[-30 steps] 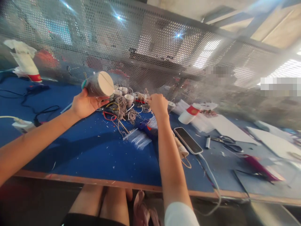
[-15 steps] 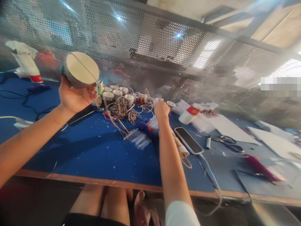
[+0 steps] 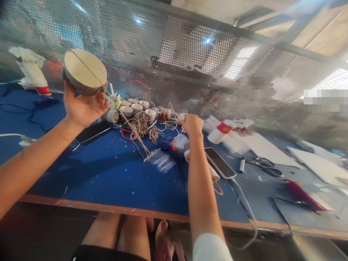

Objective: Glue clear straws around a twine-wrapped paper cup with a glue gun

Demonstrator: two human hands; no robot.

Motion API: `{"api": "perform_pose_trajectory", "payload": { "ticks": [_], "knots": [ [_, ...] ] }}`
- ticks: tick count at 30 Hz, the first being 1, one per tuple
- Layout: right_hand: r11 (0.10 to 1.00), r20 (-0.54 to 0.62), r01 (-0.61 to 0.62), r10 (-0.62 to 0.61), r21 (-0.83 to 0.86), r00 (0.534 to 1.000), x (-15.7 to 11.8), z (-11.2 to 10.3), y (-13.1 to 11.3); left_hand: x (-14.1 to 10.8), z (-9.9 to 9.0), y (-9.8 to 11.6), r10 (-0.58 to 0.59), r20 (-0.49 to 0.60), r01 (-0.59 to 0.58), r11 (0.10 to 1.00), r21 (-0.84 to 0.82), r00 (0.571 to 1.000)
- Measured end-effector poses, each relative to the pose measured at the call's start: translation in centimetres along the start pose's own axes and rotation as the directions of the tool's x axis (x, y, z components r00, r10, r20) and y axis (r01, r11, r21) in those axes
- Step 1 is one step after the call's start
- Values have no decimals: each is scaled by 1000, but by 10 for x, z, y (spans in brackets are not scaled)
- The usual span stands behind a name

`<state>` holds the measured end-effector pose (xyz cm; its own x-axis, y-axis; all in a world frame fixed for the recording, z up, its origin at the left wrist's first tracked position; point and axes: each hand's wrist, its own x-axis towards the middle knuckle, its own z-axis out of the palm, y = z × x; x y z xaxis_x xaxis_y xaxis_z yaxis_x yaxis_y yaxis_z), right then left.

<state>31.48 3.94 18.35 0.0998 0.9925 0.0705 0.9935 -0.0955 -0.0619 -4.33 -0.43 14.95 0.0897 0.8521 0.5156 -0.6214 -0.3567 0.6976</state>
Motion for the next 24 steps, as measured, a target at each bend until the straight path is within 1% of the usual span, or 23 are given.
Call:
{"api": "perform_pose_trajectory", "payload": {
  "ticks": [1, 2, 3, 4, 5, 6, 8, 11, 13, 15, 18, 22, 24],
  "knots": [
    [999, 140, 2, -7, 38, 990, -1, -2, 2, 1, -1, 1, 0, 6, -1, 1000, 27, 1000],
    [997, 299, 1, -23, 73, 954, -1, -3, 4, 2, -3, 0, -15, 22, 13, 998, 53, 1000],
    [996, 448, 6, -48, 94, 893, -2, -2, 4, 3, -5, -2, -40, 44, 37, 996, 76, 998],
    [995, 567, 17, -68, 95, 821, -2, 1, 1, 4, -6, -5, -65, 63, 59, 994, 95, 996],
    [997, 650, 37, -72, 68, 757, -3, 5, -3, 4, -7, -10, -81, 84, 71, 990, 118, 993],
    [997, 672, 78, -66, 12, 738, -3, 10, -9, 4, -7, -14, -84, 107, 67, 986, 156, 991],
    [978, 672, 139, 2, -156, 740, -4, 22, -24, 2, -6, -23, -58, 150, 20, 970, 242, 987],
    [959, 648, 141, 55, -247, 760, -5, 38, -44, 1, -3, -28, 3, 219, -78, 940, 332, 976],
    [952, 628, 135, 70, -273, 775, -7, 43, -51, 1, -1, -28, 43, 250, -134, 924, 358, 967],
    [949, 605, 128, 78, -290, 792, -9, 43, -51, 2, -1, -27, 81, 266, -179, 912, 369, 961],
    [948, 563, 111, 81, -299, 822, -9, 36, -48, 3, -1, -27, 121, 256, -213, 904, 370, 959],
    [938, 457, 58, 112, -341, 882, -7, 26, -46, 4, -4, -31, 136, 215, -211, 901, 379, 967],
    [929, 383, -3, 155, -370, 911, -11, 26, -42, 4, -6, -33, 128, 177, -188, 905, 381, 976]
  ]
}}
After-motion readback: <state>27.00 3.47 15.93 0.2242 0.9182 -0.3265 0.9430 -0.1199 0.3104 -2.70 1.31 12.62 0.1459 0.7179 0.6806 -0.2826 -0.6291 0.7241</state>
